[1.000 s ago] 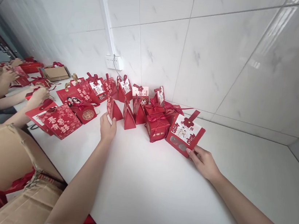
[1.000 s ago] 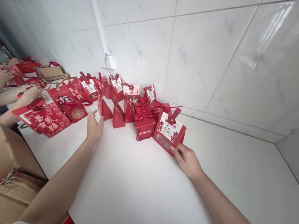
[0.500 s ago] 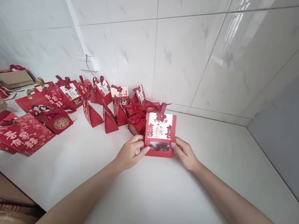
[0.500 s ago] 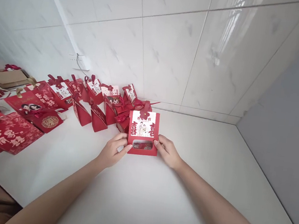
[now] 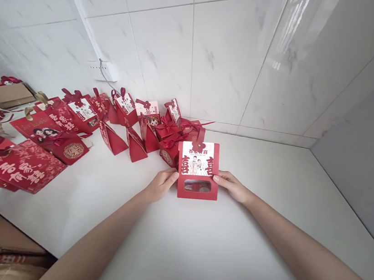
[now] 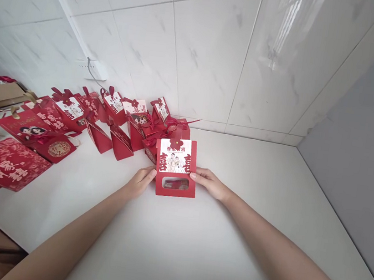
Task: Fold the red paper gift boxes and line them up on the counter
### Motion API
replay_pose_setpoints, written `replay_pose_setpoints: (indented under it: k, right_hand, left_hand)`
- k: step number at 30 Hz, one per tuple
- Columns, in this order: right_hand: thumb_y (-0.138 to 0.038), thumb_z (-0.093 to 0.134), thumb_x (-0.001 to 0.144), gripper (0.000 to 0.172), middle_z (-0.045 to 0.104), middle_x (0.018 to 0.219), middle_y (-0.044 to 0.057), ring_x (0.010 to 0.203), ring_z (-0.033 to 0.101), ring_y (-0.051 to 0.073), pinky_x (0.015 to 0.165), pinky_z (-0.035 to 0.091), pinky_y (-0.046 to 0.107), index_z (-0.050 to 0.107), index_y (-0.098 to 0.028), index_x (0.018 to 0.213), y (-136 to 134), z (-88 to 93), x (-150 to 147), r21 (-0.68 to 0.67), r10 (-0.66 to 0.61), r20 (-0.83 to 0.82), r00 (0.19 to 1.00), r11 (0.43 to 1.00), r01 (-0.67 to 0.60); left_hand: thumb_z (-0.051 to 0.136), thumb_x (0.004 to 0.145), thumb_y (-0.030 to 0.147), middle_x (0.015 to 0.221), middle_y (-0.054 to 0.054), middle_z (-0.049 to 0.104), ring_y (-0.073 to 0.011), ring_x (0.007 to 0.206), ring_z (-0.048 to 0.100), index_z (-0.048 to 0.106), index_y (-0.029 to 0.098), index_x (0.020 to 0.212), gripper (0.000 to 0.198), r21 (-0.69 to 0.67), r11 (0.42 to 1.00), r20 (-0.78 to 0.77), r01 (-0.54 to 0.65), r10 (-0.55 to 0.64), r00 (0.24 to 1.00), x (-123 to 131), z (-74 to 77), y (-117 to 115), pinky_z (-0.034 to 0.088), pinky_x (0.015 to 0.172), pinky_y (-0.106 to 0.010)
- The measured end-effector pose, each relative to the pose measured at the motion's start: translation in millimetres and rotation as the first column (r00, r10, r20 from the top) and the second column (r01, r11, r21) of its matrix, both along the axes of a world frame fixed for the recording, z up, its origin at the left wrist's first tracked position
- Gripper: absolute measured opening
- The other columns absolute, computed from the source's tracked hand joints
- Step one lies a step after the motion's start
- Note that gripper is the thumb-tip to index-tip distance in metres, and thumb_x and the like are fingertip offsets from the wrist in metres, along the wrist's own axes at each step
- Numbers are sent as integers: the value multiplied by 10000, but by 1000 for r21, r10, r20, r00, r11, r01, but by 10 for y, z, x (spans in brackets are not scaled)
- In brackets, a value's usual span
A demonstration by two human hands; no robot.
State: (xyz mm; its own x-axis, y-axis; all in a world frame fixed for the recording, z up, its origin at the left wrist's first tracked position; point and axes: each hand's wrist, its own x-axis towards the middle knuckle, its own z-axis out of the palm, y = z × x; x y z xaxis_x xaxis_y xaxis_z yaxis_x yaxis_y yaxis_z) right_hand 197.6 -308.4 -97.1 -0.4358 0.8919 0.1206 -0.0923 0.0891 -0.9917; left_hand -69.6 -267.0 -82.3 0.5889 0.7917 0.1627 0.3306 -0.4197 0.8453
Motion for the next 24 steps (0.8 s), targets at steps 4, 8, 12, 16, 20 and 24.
replay_pose_setpoints:
  k: [4,8,12,16,20,24]
  right_hand:
    - [-571,492,898,438,704,1108,54,1024,650,266,977,464,445,709,-225,1058,-29,-1,-55,-92,-67,-65,996,994,61]
    - [-564,450,920,443,689,1118,59,1057,627,271,954,478,433,665,-237,1128,-25,-18,-74,-50,-86,-25,996,995,84]
    - [-500,391,961,384,621,1175,87,1089,581,263,956,467,421,614,-238,1131,-27,-80,-79,299,-325,136,936,914,274]
    - [-393,396,977,319,499,1328,101,1211,494,259,1030,411,432,532,-257,1231,-44,-104,-90,590,-485,191,853,751,295]
    - [-368,419,974,260,471,1388,72,1269,463,244,1044,417,417,556,-277,1176,11,-119,-74,546,-458,218,862,789,281]
    - [-399,445,963,220,453,1425,56,1248,499,246,994,469,408,604,-248,952,109,-157,-14,435,-291,240,926,885,166]
  left_hand:
    - [364,952,482,1161,-82,572,-198,1033,564,689,161,736,505,50,997,-26,-57,59,998,38,55,-57,440,952,-299]
    - [367,953,473,1271,-69,575,-218,1135,551,669,193,1111,441,-159,987,52,24,-16,999,75,61,-69,440,1001,-316]
    - [333,974,436,1323,-62,559,-225,1208,514,542,206,1313,459,-208,973,132,104,-77,988,81,78,-80,393,1069,-349]
    - [354,977,399,1447,-62,415,-230,1281,440,533,237,1329,427,4,993,8,122,-122,993,33,143,-111,348,1114,-349]
    - [382,970,389,1457,-53,372,-232,1313,408,538,272,1325,406,139,986,-107,92,-77,991,-23,133,-46,341,1131,-353]
    - [355,977,392,1436,-56,394,-228,1322,404,558,269,1303,403,166,984,-93,68,-53,994,-38,29,97,328,1150,-371]
